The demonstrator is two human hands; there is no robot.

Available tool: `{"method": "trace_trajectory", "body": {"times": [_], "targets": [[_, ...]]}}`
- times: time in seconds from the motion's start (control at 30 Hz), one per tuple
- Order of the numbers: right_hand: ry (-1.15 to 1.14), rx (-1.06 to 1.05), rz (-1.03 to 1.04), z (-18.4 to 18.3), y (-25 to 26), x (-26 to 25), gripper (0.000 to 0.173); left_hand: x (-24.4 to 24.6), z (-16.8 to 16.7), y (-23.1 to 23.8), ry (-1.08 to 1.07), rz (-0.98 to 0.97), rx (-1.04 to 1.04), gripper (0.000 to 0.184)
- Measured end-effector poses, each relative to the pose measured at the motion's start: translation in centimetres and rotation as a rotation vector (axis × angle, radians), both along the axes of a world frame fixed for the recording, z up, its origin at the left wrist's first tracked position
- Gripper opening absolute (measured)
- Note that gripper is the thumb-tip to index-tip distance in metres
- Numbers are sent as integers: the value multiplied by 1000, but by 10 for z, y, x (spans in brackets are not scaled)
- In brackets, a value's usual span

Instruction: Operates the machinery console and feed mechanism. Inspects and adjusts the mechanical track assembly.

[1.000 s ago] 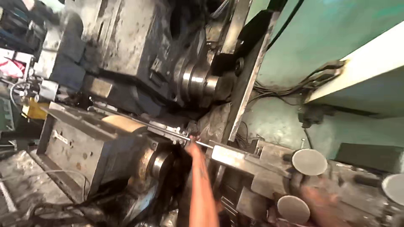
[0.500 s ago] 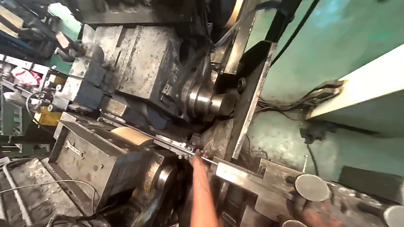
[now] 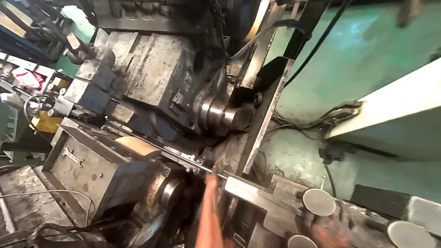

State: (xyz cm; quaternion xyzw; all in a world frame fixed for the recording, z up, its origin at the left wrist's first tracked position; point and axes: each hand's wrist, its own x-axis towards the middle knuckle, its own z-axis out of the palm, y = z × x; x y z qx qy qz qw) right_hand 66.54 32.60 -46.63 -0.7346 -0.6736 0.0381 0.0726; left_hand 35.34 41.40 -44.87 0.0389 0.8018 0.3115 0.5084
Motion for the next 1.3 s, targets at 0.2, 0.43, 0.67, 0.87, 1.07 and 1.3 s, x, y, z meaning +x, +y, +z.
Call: {"method": "trace_trajectory", "body": {"times": [0.2, 0.43, 0.67, 0.87, 1.07, 1.3], "targets": [[54, -114, -83, 19, 6, -10, 68, 11, 6, -7, -72, -89, 1, 46], [-21, -214, -86, 37, 13, -18, 57, -11, -15, 12, 115, 125, 2, 47], [17, -87, -60, 18, 6, -11, 65, 15, -8, 2, 319, -201, -184, 49], [3, -86, -54, 19, 7, -11, 63, 15, -12, -13, 58, 62, 38, 38], [43, -77, -50, 19, 9, -6, 50, 25, -10, -2, 112, 68, 49, 35], [805, -5, -425, 91, 46, -21, 47, 71, 24, -13, 213, 157, 37, 73]]}}
